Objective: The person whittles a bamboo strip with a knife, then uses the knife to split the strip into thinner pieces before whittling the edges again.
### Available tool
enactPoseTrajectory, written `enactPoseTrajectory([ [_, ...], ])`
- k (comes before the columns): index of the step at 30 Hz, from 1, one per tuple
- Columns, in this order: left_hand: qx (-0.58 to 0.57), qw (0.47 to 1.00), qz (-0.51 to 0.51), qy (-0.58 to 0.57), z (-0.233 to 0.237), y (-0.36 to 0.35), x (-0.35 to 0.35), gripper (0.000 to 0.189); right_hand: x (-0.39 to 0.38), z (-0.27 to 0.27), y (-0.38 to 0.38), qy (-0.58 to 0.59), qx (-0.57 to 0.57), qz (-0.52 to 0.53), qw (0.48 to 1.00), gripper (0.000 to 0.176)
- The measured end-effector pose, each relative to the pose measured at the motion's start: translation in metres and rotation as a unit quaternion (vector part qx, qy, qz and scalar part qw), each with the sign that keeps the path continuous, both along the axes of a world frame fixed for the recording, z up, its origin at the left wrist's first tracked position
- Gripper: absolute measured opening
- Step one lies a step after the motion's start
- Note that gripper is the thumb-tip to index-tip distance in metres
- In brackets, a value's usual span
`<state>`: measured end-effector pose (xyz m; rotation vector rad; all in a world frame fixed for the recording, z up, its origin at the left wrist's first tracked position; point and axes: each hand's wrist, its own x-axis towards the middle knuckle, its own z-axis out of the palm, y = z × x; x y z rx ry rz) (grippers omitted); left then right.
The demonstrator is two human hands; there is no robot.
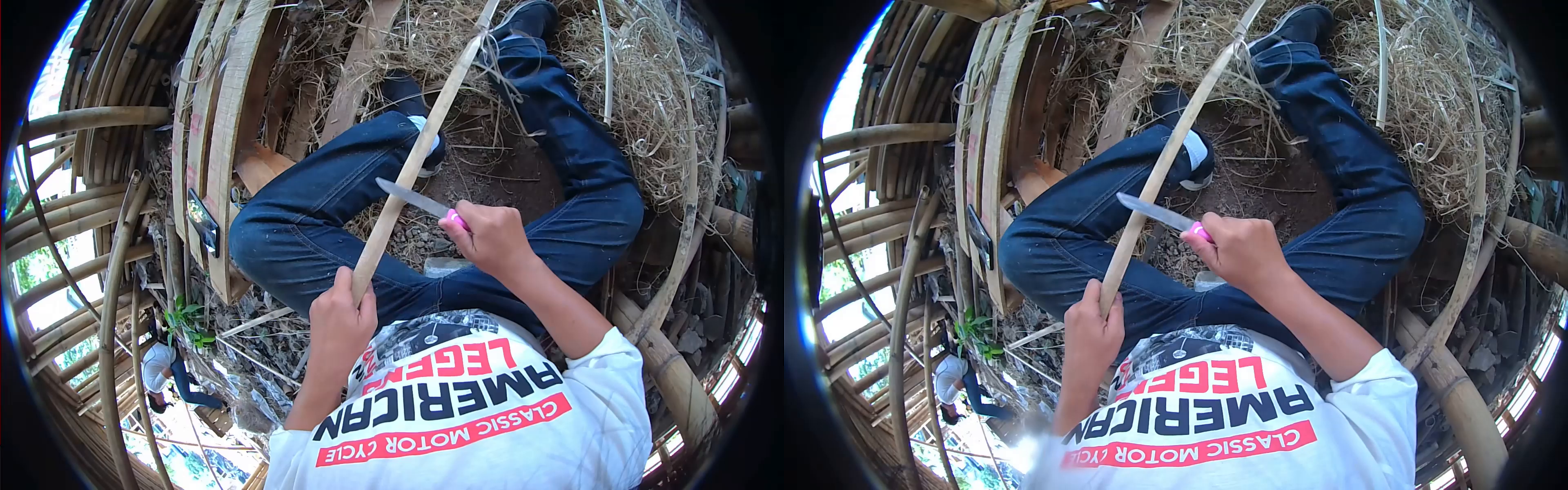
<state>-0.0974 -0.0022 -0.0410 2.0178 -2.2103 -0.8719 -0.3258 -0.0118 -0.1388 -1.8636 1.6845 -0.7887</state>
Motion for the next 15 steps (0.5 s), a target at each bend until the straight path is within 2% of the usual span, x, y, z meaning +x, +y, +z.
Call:
enactPoseTrajectory([
  [6,-0.015,1.000,-0.024,0.001,0.014,-0.002,-0.017,0.021,0.030,0.030,0.007,-0.077,0.007,0.092,0.993,0.039],
  [15,0.095,0.993,0.025,0.060,0.012,-0.001,-0.016,0.022,-0.013,-0.009,-0.030,-0.073,0.012,-0.011,0.997,0.039],
])
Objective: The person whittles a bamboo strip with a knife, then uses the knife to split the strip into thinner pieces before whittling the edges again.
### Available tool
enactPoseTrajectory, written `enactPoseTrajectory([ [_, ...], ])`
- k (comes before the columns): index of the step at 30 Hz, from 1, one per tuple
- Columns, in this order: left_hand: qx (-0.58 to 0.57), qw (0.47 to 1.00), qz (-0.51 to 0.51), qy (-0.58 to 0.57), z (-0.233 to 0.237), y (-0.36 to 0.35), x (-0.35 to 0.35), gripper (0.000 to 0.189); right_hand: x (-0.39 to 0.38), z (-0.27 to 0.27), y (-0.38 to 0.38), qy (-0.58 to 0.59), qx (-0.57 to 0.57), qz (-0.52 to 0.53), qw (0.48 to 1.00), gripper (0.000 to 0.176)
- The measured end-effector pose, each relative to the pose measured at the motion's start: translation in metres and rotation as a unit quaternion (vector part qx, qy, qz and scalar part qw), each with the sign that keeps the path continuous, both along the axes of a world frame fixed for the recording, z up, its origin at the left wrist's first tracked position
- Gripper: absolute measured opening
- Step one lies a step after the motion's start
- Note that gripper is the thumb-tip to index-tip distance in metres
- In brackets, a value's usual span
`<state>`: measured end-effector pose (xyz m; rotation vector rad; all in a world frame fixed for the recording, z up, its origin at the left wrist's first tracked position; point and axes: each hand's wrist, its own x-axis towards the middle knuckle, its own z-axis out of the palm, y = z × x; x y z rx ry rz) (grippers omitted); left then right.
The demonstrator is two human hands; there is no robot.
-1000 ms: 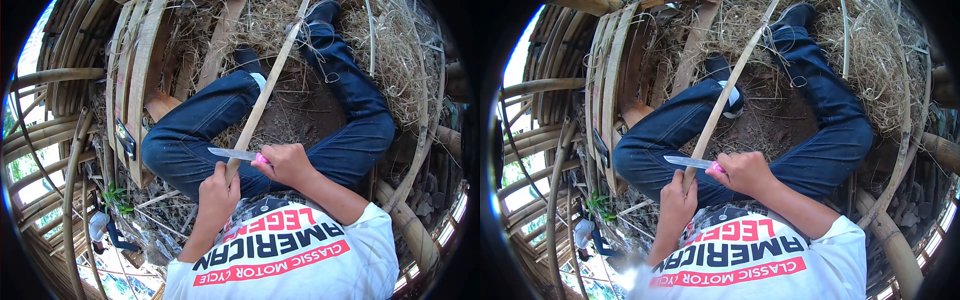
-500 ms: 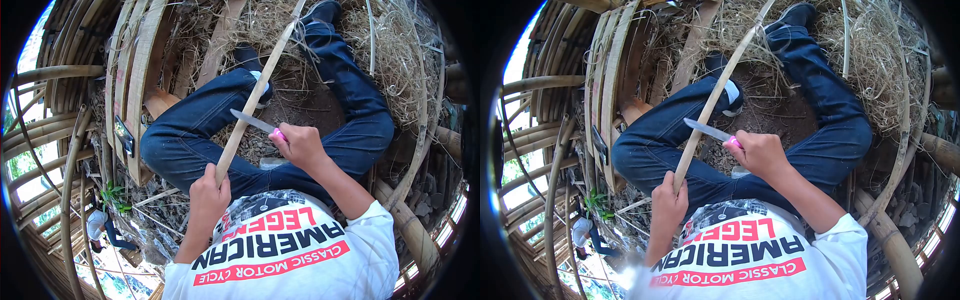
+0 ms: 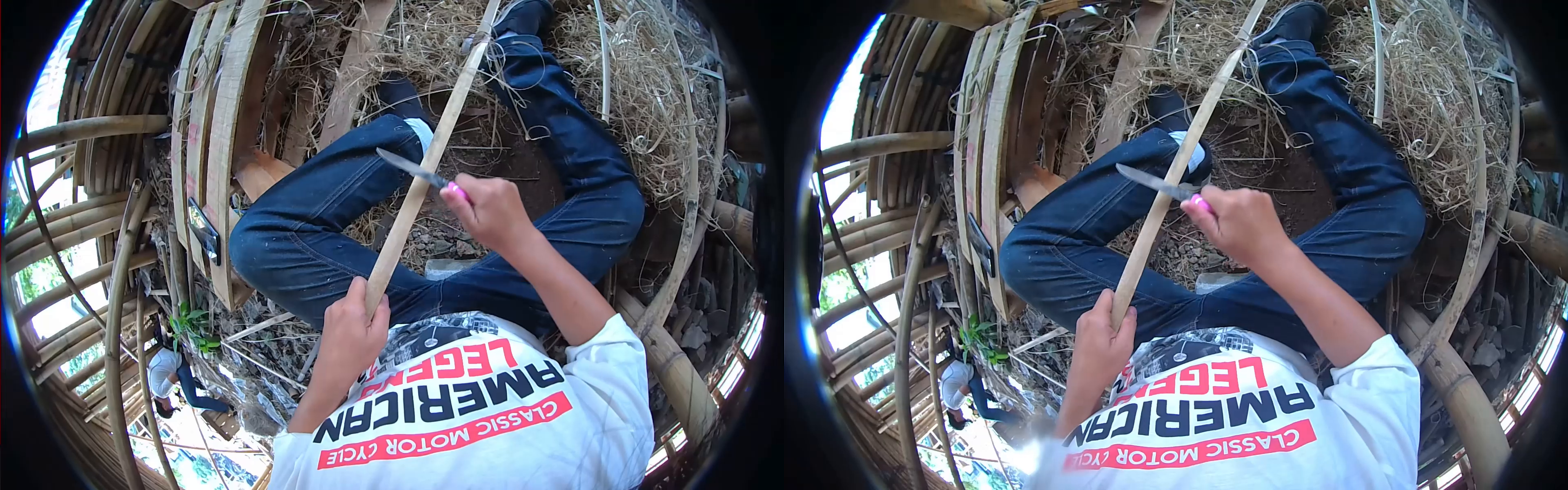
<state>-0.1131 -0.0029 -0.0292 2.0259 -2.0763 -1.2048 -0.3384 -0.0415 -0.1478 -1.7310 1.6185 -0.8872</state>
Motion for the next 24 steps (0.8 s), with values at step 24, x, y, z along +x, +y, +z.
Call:
enactPoseTrajectory([
  [24,0.142,0.980,0.037,0.132,-0.015,0.007,0.012,0.020,-0.026,0.007,-0.028,-0.017,0.036,-0.038,0.998,0.037],
])
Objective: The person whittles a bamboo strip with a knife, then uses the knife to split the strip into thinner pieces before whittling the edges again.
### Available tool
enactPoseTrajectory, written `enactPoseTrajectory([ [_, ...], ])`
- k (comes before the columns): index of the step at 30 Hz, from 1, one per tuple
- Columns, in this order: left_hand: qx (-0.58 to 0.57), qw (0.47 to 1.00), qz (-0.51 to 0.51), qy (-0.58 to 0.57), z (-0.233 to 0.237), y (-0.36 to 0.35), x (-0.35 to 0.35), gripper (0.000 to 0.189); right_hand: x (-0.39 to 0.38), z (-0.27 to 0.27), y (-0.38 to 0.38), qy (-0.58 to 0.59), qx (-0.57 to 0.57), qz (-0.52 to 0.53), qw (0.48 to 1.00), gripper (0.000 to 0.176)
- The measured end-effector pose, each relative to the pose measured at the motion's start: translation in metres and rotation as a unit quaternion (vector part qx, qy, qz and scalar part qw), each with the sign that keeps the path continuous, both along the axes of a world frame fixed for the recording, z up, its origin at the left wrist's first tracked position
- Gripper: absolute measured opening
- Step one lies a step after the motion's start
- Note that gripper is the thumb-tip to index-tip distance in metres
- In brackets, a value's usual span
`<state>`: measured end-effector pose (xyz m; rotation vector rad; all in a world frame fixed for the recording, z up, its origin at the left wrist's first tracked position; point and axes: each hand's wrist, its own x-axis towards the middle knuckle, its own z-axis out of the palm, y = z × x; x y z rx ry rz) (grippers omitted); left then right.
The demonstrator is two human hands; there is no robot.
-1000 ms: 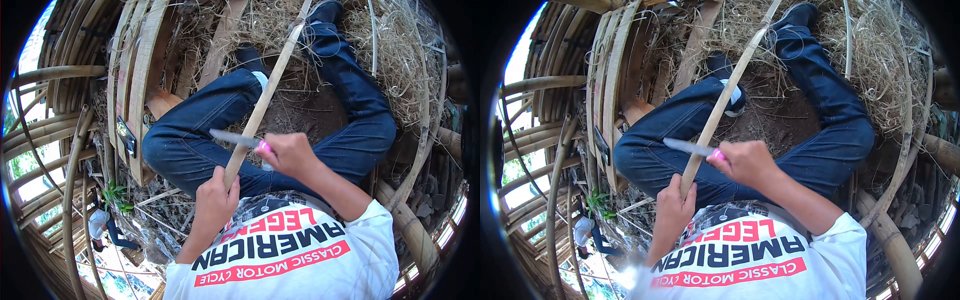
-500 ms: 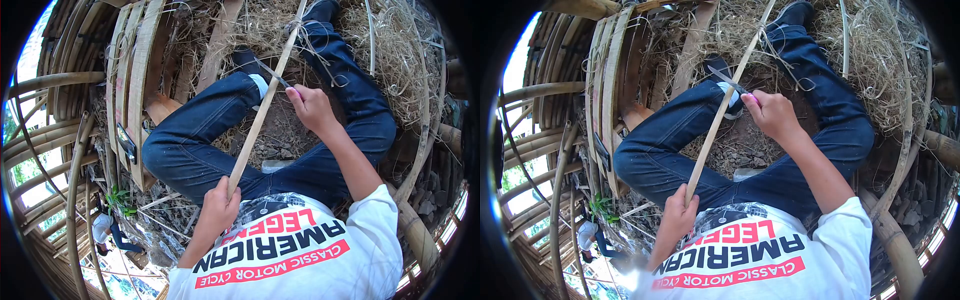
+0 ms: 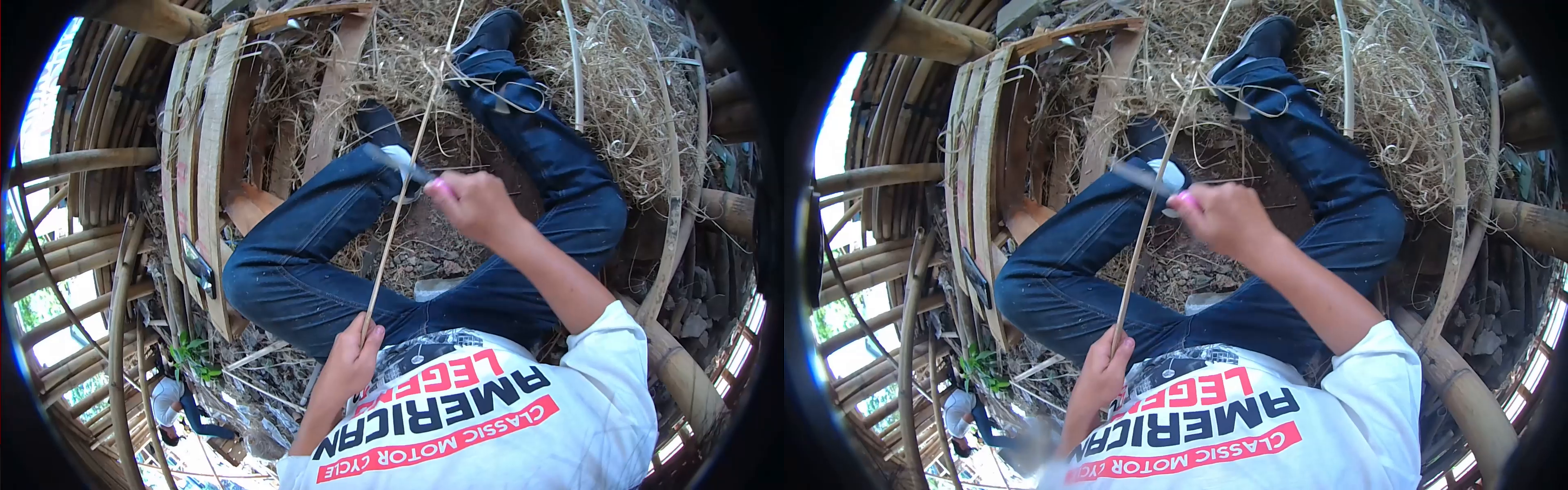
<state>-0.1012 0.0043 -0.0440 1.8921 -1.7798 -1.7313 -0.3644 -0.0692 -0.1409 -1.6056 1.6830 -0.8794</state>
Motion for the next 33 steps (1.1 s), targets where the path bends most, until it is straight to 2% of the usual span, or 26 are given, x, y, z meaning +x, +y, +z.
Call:
enactPoseTrajectory([
  [4,0.044,0.999,0.015,0.011,0.000,0.002,-0.002,0.018,0.039,0.009,0.029,-0.010,-0.028,0.107,0.994,0.035],
  [7,0.077,0.995,0.056,0.029,0.000,0.001,0.000,0.018,0.044,0.009,0.028,-0.023,-0.029,0.107,0.994,0.037],
  [10,0.086,0.996,-0.002,-0.013,0.011,-0.006,-0.002,0.019,0.044,0.008,0.027,-0.013,-0.042,0.110,0.993,0.040],
  [12,0.086,0.996,0.021,0.009,0.001,-0.003,0.004,0.021,0.041,0.010,0.028,-0.002,-0.052,0.112,0.992,0.039],
  [13,0.108,0.991,0.065,0.038,-0.005,0.001,0.008,0.023,0.038,0.011,0.027,0.017,-0.052,0.123,0.991,0.039],
  [16,0.122,0.986,0.065,0.088,-0.016,0.008,0.016,0.021,0.016,0.014,0.018,0.050,-0.082,0.116,0.989,0.038],
  [18,0.128,0.983,0.074,0.112,-0.016,0.008,0.018,0.020,-0.010,0.013,0.002,0.076,-0.116,0.074,0.988,0.036],
  [20,0.250,0.944,0.149,0.158,-0.007,0.006,0.019,0.019,-0.035,0.005,-0.019,0.133,-0.138,0.007,0.981,0.036],
  [22,0.256,0.941,0.148,0.163,-0.005,0.006,0.021,0.020,-0.056,-0.009,-0.036,0.168,-0.115,-0.026,0.979,0.037],
  [27,0.288,0.928,0.164,0.170,0.002,0.006,0.020,0.019,-0.075,-0.021,-0.058,0.278,-0.097,-0.019,0.955,0.040],
  [28,0.288,0.929,0.162,0.168,0.002,0.007,0.021,0.019,-0.083,-0.027,-0.066,0.311,-0.076,-0.049,0.946,0.040],
  [33,0.302,0.922,0.189,0.155,0.006,0.009,0.016,0.019,-0.103,-0.037,-0.093,0.334,-0.108,-0.020,0.936,0.038],
])
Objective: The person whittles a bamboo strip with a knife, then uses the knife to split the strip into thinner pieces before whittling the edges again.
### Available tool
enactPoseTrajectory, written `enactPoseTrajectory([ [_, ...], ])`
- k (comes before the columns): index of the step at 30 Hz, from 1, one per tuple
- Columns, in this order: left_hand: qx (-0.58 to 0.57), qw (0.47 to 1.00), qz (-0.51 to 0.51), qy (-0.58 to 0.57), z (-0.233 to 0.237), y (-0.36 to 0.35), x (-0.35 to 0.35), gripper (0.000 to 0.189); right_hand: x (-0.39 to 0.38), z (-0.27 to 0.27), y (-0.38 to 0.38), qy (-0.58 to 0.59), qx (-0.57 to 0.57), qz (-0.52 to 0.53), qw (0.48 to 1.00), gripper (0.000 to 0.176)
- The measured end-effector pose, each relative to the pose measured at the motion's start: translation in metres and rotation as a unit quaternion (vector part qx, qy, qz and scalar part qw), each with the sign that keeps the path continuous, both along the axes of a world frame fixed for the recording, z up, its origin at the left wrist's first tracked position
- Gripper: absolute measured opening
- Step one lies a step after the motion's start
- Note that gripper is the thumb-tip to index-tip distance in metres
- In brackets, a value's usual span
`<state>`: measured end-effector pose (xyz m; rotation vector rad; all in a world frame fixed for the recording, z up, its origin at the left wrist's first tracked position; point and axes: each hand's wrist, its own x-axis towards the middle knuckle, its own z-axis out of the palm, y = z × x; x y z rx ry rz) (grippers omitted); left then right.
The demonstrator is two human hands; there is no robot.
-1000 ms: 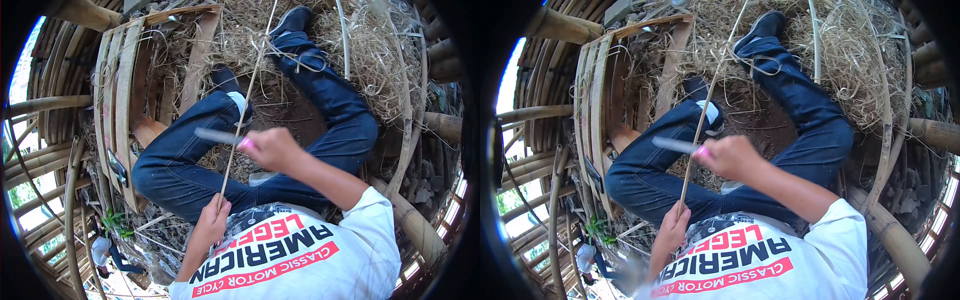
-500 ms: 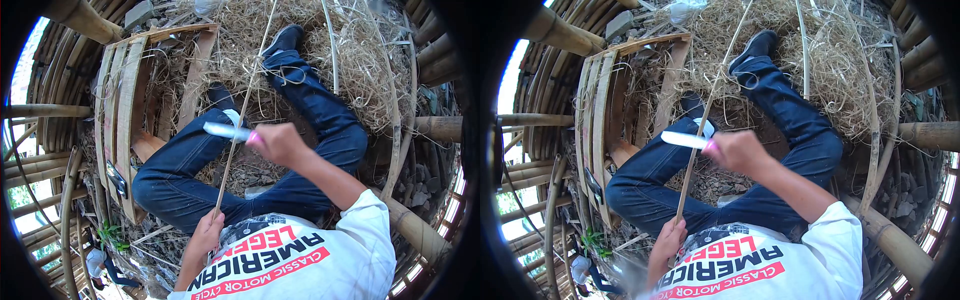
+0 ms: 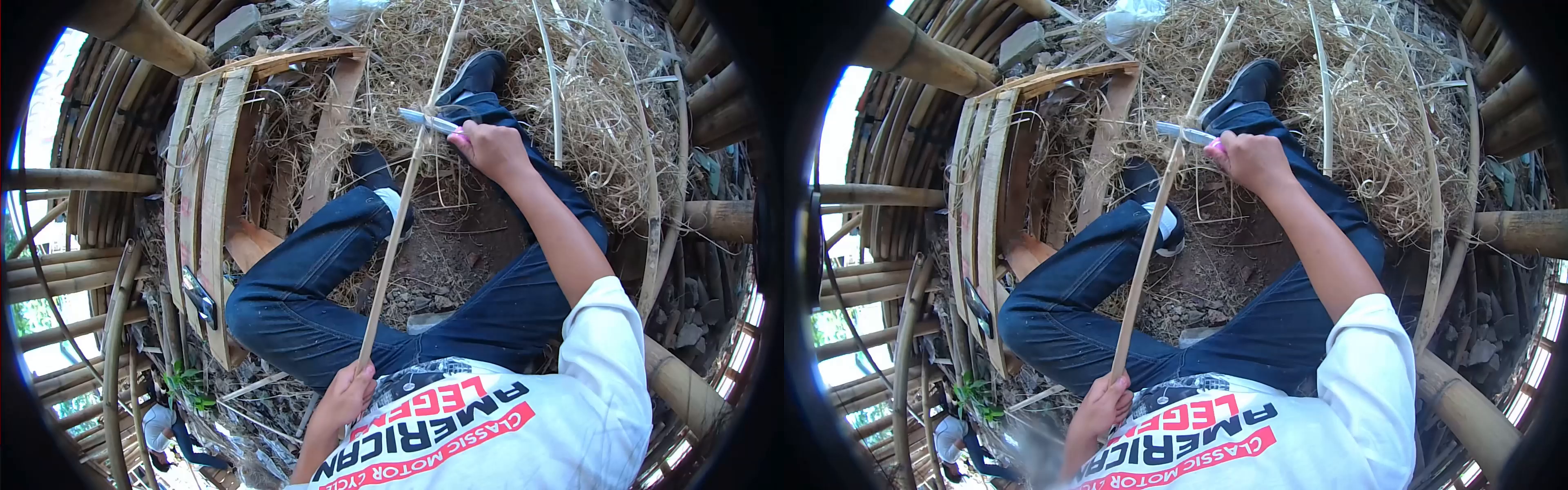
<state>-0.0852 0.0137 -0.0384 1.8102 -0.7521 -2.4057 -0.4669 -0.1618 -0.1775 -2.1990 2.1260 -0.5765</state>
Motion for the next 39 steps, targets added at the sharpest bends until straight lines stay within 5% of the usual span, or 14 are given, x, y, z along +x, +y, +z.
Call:
enactPoseTrajectory([
  [9,0.006,1.000,-0.009,0.005,0.002,-0.004,-0.001,0.020,0.006,-0.002,-0.006,-0.001,-0.036,-0.040,0.999,0.039],
  [13,0.033,0.999,-0.001,0.028,-0.002,-0.008,0.000,0.021,0.020,-0.002,-0.008,-0.204,0.004,-0.148,0.968,0.049],
  [17,0.030,0.999,0.022,0.037,-0.002,-0.010,0.002,0.022,0.034,-0.037,-0.010,-0.295,-0.022,-0.108,0.949,0.051],
  [20,0.067,0.993,0.049,0.082,0.001,-0.013,0.004,0.023,0.034,0.000,-0.009,-0.668,0.223,-0.104,0.703,0.048],
  [23,0.064,0.994,0.043,0.081,0.001,-0.012,0.001,0.023,0.030,0.006,-0.009,-0.700,0.312,-0.136,0.628,0.048],
  [24,0.061,0.994,0.043,0.083,0.001,-0.012,0.001,0.023,0.031,0.003,-0.010,-0.662,0.265,-0.092,0.695,0.047],
  [25,0.058,0.995,0.042,0.074,0.002,-0.012,0.001,0.024,0.030,0.001,-0.010,-0.661,0.263,-0.091,0.697,0.047],
  [26,0.056,0.995,0.042,0.065,0.002,-0.012,0.001,0.024,0.030,-0.002,-0.006,-0.481,0.149,-0.079,0.861,0.044],
  [27,0.056,0.995,0.041,0.067,0.002,-0.012,0.001,0.024,0.031,-0.001,-0.002,-0.265,0.024,-0.061,0.962,0.041],
  [32,0.038,0.998,0.011,0.039,0.003,-0.012,0.005,0.023,0.014,0.034,-0.006,-0.016,0.078,-0.061,0.995,0.042],
  [39,0.035,0.999,0.008,0.015,0.003,-0.012,0.001,0.022,0.013,0.026,-0.014,-0.154,0.125,-0.031,0.980,0.048],
])
